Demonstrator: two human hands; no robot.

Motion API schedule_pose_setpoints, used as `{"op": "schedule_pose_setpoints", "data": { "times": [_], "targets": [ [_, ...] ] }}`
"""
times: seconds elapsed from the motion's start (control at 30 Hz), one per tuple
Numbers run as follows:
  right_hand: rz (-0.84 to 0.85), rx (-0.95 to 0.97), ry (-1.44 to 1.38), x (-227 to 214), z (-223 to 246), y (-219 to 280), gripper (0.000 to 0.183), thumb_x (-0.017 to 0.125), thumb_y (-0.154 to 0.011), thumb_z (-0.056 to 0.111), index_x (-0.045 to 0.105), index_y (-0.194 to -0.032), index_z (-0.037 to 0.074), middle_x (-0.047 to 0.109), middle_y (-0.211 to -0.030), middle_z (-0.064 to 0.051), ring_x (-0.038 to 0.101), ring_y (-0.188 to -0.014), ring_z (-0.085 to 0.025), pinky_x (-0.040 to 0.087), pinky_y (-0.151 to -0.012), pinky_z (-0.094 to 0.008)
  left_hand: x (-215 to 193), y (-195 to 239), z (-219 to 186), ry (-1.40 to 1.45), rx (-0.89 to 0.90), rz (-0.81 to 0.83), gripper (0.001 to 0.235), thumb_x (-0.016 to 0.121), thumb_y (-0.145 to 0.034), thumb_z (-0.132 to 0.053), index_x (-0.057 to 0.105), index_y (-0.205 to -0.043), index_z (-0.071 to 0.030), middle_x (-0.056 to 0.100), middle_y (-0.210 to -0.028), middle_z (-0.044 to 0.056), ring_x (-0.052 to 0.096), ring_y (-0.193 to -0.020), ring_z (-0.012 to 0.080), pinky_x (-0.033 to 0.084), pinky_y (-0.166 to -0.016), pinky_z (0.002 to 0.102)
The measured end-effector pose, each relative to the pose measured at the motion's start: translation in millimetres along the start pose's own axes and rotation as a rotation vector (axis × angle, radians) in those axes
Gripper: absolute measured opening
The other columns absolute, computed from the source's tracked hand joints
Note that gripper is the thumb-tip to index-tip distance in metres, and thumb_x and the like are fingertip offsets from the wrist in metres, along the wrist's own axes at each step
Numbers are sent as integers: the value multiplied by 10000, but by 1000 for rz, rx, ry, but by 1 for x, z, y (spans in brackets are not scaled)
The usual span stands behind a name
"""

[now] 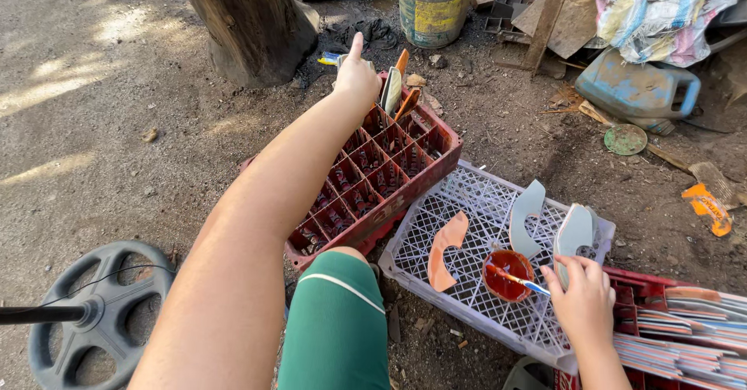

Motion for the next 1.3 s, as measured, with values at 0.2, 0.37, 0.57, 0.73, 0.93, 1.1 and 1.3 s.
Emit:
{"op": "schedule_pose_setpoints", "data": {
  "times": [0.2, 0.37, 0.57, 0.73, 0.93, 1.1, 1.3],
  "targets": [
    [-25, -36, -104, -15, 19, -15, 343, 729, -903, 381, 749, -1171, 168, 639, -1276, -94, 606, -1197, -338, 482, -993, -479, 22, -28, 13, 256, -31, -55, 318, 656, -975, -268, 715, -1274, -181, 761, -1129, 55, 687, -1134, 312, -18, -1201, 684],
    [-45, -181, -266, -33, 59, -56, 267, 741, -898, 263, 742, -1130, 132, 643, -1255, -106, 612, -1200, -336, 480, -1034, -451, 28, -50, 3, 215, -14, -60, 490, 661, -944, -286, 571, -1424, -251, 779, -1079, 42, 616, -1206, 292, -65, -1155, 717],
    [-20, -397, -437, -45, 147, -114, 236, 749, -880, 192, 739, -1095, 95, 650, -1221, -112, 615, -1174, -325, 481, -1017, -441, 63, -74, 24, 276, -101, 143, 359, 658, -980, -365, 766, -1273, -190, 737, -1303, 110, 642, -1259, 318, 124, -1168, 658],
    [-11, -568, -494, -41, 224, -158, 210, 753, -873, 189, 737, -1054, 84, 645, -1203, -105, 604, -1170, -325, 479, -990, -444, 105, -62, 65, 372, -173, 232, 345, 702, -938, -281, 759, -1270, -204, 695, -1352, 114, 618, -1286, 322, 103, -1178, 660],
    [-16, -694, -554, -27, 301, -197, 186, 749, -905, 183, 726, -1055, 75, 633, -1180, -114, 603, -1136, -327, 479, -977, -445, 128, -67, 68, 449, -140, 351, 469, 803, -863, -273, 728, -1322, -211, 677, -1390, 108, 576, -1341, 343, 102, -1193, 668],
    [3, -687, -591, -14, 331, -195, 179, 747, -901, 178, 728, -1045, 74, 640, -1157, -104, 613, -1128, -317, 472, -974, -451, 141, -73, 62, 540, -97, 460, 626, 872, -806, -295, 661, -1392, -228, 590, -1481, 86, 500, -1409, 371, 134, -1190, 685],
    [77, -652, -556, 6, 322, -176, 182, 744, -889, 193, 725, -1025, 74, 635, -1154, -105, 618, -1111, -325, 495, -955, -440, 153, -64, 55, 590, -59, 614, 736, 894, -764, -334, 630, -1436, -194, 612, -1476, 103, 514, -1409, 372, 117, -1212, 683]
  ]
}}
Point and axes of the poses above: each hand's wrist, its own y-axis away from the middle knuckle, its own x-axis out of the palm, z = x × y, the point moved 3 cm from there along -y, towards the middle knuckle
